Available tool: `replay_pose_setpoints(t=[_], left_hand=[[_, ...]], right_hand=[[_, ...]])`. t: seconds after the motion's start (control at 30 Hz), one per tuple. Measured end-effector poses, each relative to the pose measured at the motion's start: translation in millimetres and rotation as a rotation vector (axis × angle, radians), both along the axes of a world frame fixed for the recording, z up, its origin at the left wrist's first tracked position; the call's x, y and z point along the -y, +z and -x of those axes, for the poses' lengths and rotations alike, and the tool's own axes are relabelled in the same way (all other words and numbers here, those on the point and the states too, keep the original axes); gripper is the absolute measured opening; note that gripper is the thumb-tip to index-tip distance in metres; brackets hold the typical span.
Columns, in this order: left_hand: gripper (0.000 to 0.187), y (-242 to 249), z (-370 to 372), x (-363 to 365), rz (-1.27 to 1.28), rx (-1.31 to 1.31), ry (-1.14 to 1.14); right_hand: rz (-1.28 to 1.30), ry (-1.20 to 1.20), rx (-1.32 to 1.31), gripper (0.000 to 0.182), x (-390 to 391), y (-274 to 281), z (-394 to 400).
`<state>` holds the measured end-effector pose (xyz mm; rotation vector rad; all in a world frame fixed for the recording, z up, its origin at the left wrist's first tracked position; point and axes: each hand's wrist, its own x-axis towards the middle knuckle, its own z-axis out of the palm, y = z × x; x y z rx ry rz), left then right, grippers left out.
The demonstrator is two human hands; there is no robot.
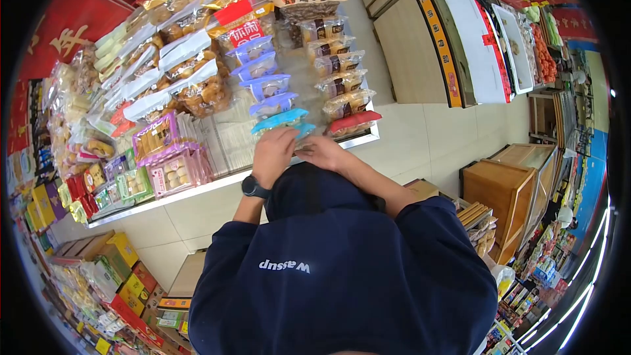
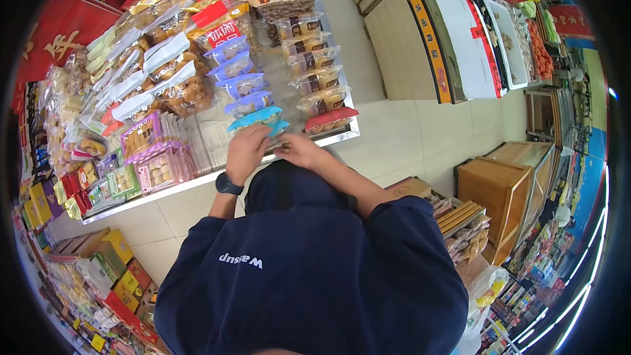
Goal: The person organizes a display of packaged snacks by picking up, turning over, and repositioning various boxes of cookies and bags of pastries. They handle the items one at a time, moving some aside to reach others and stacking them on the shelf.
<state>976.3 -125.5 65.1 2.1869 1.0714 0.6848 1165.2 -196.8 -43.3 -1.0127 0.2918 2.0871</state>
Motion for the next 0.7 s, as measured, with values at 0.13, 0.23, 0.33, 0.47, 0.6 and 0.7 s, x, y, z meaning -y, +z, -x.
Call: replay_pose_setpoints(t=[0.13, 0.23, 0.33, 0.47, 0.6, 0.7], left_hand=[[0.019, -3.8, 33.3, -24.8, 0.361, 0.27, 0.404], [0.037, -73.0, 60.0, -54.0, 0.681, 0.779, 0.641], [0.059, -134.5, 64.6, -73.8, 0.748, 0.807, 0.639], [0.068, -161.9, 30.5, -105.3, 0.737, 1.042, 0.618], [0.06, -176.4, 10.6, -135.1, 1.018, 1.416, 0.463], [0.06, -219.5, 13.0, -148.7, 0.977, 1.412, 0.486]], right_hand=[[0.05, 0.007, -0.099, 0.025, -7.6, -3.3, 14.2], [0.031, 0.041, -0.055, 0.023, -10.0, -19.7, 25.8], [0.003, 0.034, -0.026, 0.023, -9.1, -21.4, 32.0], [-0.001, -0.006, -0.003, 0.028, -6.4, -5.9, 30.8], [-0.002, -0.043, -0.014, 0.03, -6.6, -4.0, 31.9], [0.01, -0.077, -0.031, 0.03, -5.8, -2.3, 31.7]])
